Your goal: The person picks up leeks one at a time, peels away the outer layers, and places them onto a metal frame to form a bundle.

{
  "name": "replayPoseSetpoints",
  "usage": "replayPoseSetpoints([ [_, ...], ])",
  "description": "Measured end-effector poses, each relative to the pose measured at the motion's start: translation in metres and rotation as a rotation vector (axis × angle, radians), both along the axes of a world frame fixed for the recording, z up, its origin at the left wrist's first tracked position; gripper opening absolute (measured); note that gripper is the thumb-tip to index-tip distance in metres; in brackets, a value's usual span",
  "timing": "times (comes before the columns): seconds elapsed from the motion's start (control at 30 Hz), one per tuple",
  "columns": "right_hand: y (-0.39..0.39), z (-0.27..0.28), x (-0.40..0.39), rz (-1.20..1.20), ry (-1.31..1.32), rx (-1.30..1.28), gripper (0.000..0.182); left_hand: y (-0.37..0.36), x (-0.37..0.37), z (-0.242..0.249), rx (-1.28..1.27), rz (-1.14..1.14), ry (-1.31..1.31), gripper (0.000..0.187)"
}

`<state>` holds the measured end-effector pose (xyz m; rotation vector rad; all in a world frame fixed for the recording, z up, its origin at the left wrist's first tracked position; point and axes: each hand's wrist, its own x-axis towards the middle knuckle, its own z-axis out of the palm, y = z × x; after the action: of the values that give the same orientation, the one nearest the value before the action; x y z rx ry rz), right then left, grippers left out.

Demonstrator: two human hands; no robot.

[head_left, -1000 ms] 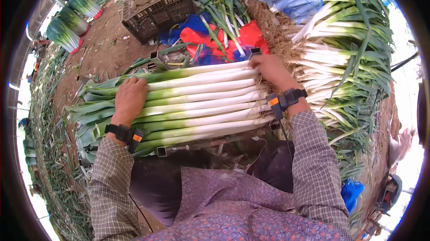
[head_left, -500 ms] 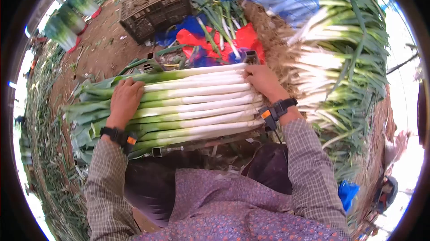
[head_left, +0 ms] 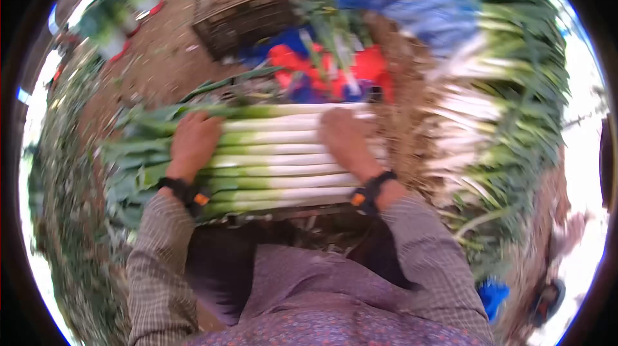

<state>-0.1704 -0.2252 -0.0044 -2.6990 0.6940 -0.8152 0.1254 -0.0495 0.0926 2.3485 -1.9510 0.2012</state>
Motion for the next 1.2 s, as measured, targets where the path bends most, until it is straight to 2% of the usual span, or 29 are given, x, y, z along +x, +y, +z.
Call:
replayPoseSetpoints([
  [0.03, 0.003, 0.004, 0.001, -0.039, -0.028, -0.036, 0.017, 0.000, 0.001, 0.000, 0.003, 0.011, 0.029, 0.022],
  [0.07, 0.004, 0.009, 0.003, -0.126, 0.058, 0.151, 0.020, -0.001, 0.002, -0.002, 0.028, 0.024, 0.050, 0.022],
  [0.1, -0.006, -0.001, 0.006, -0.110, 0.099, 0.214, 0.022, 0.000, 0.008, -0.006, -0.001, -0.011, 0.054, 0.023],
  [0.13, -0.019, 0.001, 0.004, -0.066, 0.215, 0.421, 0.025, 0.001, 0.010, -0.007, 0.035, 0.021, 0.081, 0.025],
  [0.17, -0.018, 0.030, -0.017, 0.009, 0.085, 0.473, 0.027, 0.002, 0.011, -0.006, 0.027, -0.009, 0.068, 0.028],
  [0.23, -0.026, 0.081, -0.060, 0.045, 0.092, 0.330, 0.030, 0.001, 0.019, -0.008, 0.059, -0.023, 0.106, 0.029],
  [0.33, -0.027, 0.103, -0.162, 0.073, -0.170, 0.594, 0.032, -0.001, 0.013, -0.004, 0.083, -0.029, 0.105, 0.031],
  [0.4, -0.014, 0.082, -0.241, -0.113, -0.100, 0.968, 0.035, 0.001, 0.015, -0.005, 0.091, -0.031, 0.059, 0.032],
  [0.43, 0.004, 0.061, -0.279, -0.246, -0.252, 1.185, 0.040, 0.003, 0.026, -0.011, 0.088, -0.028, 0.024, 0.032],
  [0.47, 0.014, 0.022, -0.315, -0.438, -0.218, 1.175, 0.037, 0.004, 0.031, -0.016, 0.083, -0.019, -0.008, 0.033],
  [0.5, 0.029, -0.023, -0.355, -0.520, -0.381, 1.284, 0.034, 0.004, 0.029, -0.014, 0.111, 0.014, 0.016, 0.034],
  [0.53, 0.043, -0.067, -0.396, -0.705, -0.526, 1.408, 0.033, 0.002, 0.024, -0.008, 0.146, 0.041, 0.041, 0.035],
  [0.57, 0.060, -0.101, -0.425, -1.067, -0.464, 1.306, 0.030, 0.000, 0.022, -0.007, 0.183, 0.065, 0.067, 0.036],
  [0.63, 0.099, -0.196, -0.497, -1.413, -0.201, 0.939, 0.029, 0.005, 0.047, -0.022, 0.158, 0.051, -0.028, 0.038],
  [0.67, 0.115, -0.220, -0.516, -1.525, -0.212, 0.960, 0.027, 0.005, 0.056, -0.029, 0.221, 0.239, -0.124, 0.040],
  [0.7, 0.129, -0.239, -0.530, -1.634, -0.221, 0.980, 0.024, 0.005, 0.065, -0.023, 0.285, 0.212, -0.112, 0.043],
  [0.73, 0.135, -0.252, -0.538, -1.740, -0.229, 0.997, 0.022, 0.013, 0.072, -0.019, 0.319, 0.091, -0.199, 0.044],
  [0.77, 0.134, -0.257, -0.541, -1.761, -0.154, 0.909, 0.022, 0.023, 0.078, -0.018, 0.350, -0.030, -0.285, 0.046],
  [0.83, 0.128, -0.255, -0.539, -1.789, 0.000, 0.734, 0.023, 0.030, 0.097, -0.020, 0.460, 0.028, -0.293, 0.047],
  [0.93, 0.108, -0.245, -0.533, -1.838, 0.133, 0.713, 0.024, 0.039, 0.131, -0.024, 0.546, -0.013, -0.291, 0.051],
  [1.03, 0.088, -0.256, -0.544, -1.860, 0.107, 0.873, 0.027, 0.038, 0.138, -0.024, 0.582, -0.034, -0.261, 0.053],
  [1.1, 0.089, -0.259, -0.550, -1.785, 0.050, 0.912, 0.027, 0.037, 0.137, -0.020, 0.612, 0.038, -0.236, 0.054],
  [1.17, 0.092, -0.254, -0.550, -1.714, -0.010, 0.945, 0.028, 0.037, 0.138, -0.018, 0.628, 0.046, -0.332, 0.054],
  [1.2, 0.096, -0.251, -0.540, -1.680, 0.096, 0.845, 0.023, 0.038, 0.139, -0.018, 0.630, 0.051, -0.375, 0.054],
])
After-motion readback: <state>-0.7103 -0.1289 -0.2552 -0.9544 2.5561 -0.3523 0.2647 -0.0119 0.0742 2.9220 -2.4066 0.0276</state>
